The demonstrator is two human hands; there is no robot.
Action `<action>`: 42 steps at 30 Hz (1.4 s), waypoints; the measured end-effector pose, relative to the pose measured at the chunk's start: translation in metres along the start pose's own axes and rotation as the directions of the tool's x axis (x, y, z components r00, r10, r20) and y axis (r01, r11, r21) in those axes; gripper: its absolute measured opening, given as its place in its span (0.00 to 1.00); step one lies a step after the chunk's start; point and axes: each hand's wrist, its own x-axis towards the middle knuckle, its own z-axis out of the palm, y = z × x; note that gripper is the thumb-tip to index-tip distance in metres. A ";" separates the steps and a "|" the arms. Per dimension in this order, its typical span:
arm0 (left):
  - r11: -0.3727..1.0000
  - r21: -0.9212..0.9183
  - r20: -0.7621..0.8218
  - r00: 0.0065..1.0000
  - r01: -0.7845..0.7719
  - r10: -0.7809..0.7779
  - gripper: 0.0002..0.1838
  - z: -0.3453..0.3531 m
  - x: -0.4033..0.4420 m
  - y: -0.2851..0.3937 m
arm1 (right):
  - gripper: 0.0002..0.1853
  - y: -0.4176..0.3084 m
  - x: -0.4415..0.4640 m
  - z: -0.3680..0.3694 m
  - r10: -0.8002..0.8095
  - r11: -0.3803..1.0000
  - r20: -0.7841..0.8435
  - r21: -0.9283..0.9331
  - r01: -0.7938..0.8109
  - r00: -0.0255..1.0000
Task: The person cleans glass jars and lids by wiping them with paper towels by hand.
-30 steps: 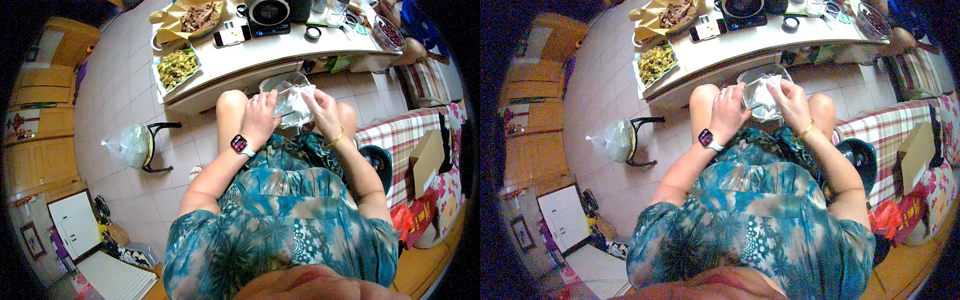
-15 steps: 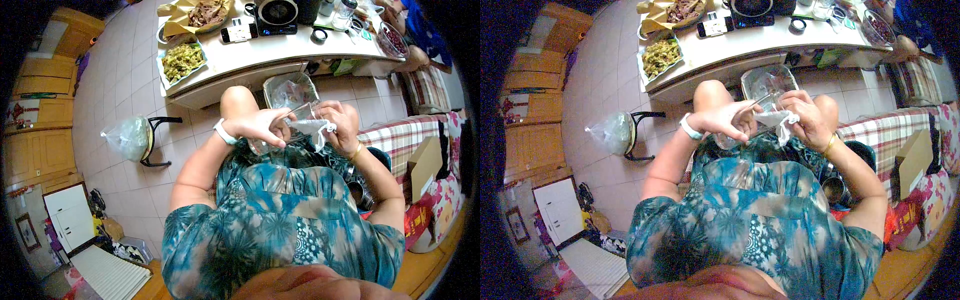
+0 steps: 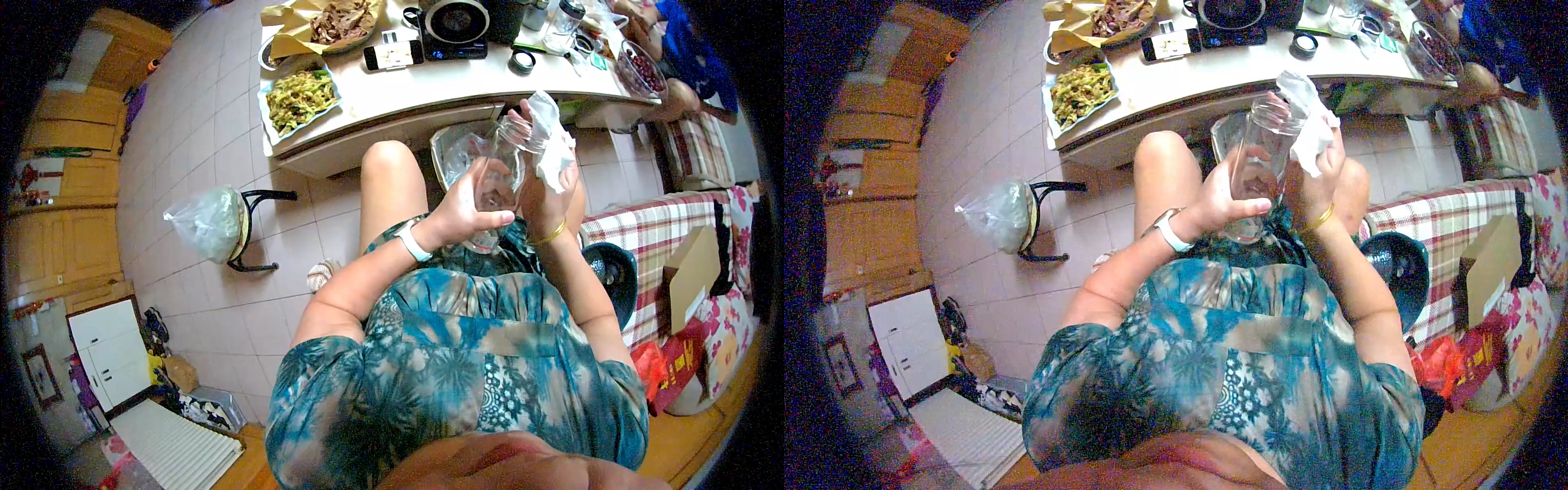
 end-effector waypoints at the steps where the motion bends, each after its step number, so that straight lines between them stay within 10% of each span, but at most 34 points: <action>1: 0.974 0.183 -0.042 0.988 -0.137 0.147 0.43 0.001 0.001 -0.003 | 0.19 0.003 -0.009 0.001 0.009 0.999 0.008 -0.045 -0.008 1.000; 6: 0.723 0.622 -0.130 0.871 -0.300 0.474 0.40 0.001 0.005 -0.006 | 0.23 0.008 -0.037 0.011 -0.078 0.885 0.085 -0.453 0.108 0.993; 10: 0.746 0.621 -0.083 0.926 -0.241 0.368 0.43 0.000 0.004 0.001 | 0.28 -0.016 0.008 0.022 0.307 0.952 0.172 -0.073 -0.298 0.936; 12: 0.858 0.468 -0.017 0.968 -0.212 0.248 0.42 0.000 0.002 -0.004 | 0.35 -0.036 0.031 0.025 0.417 0.855 0.388 0.140 -0.500 0.822; 14: 0.990 -0.143 0.331 0.942 -0.009 0.056 0.40 0.002 0.003 -0.007 | 0.36 -0.027 0.042 0.014 0.552 0.706 0.516 0.129 -0.697 0.654; 17: 0.868 -0.444 0.412 0.911 0.225 -0.025 0.41 -0.001 -0.004 -0.004 | 0.35 -0.018 0.021 0.017 0.421 0.682 0.564 0.320 -0.658 0.711; 23: 0.979 -0.179 0.023 0.994 -0.097 0.102 0.32 -0.011 0.013 0.019 | 0.19 0.010 -0.023 -0.004 0.184 0.956 0.177 -0.261 -0.135 0.967; 24: 0.977 -0.131 -0.037 0.986 -0.169 0.166 0.29 -0.017 0.020 0.016 | 0.18 0.007 -0.033 0.003 0.239 0.935 0.099 -0.293 -0.201 0.966; 27: 0.963 -0.022 -0.149 0.953 -0.270 0.264 0.28 -0.025 0.031 0.000 | 0.25 0.004 -0.038 0.023 -0.245 0.621 0.395 -0.637 0.456 0.885; 34: 0.924 0.272 -0.087 0.950 -0.268 0.301 0.35 0.000 0.022 0.005 | 0.26 -0.017 0.039 0.040 0.228 0.963 0.224 0.093 -0.254 0.948; 36: 0.796 0.395 -0.080 0.845 -0.460 0.528 0.36 0.000 0.025 -0.001 | 0.26 -0.022 0.015 0.053 0.126 0.992 0.179 -0.001 -0.128 0.976; 38: 0.716 0.474 -0.116 0.770 -0.513 0.628 0.36 -0.011 0.029 -0.002 | 0.27 -0.025 -0.011 0.044 0.062 0.868 0.370 -0.478 0.133 0.927; 42: 0.799 0.103 -0.370 0.723 -0.593 0.584 0.41 -0.018 0.024 0.018 | 0.24 -0.005 -0.040 0.029 -0.243 0.606 0.641 -0.486 0.630 0.728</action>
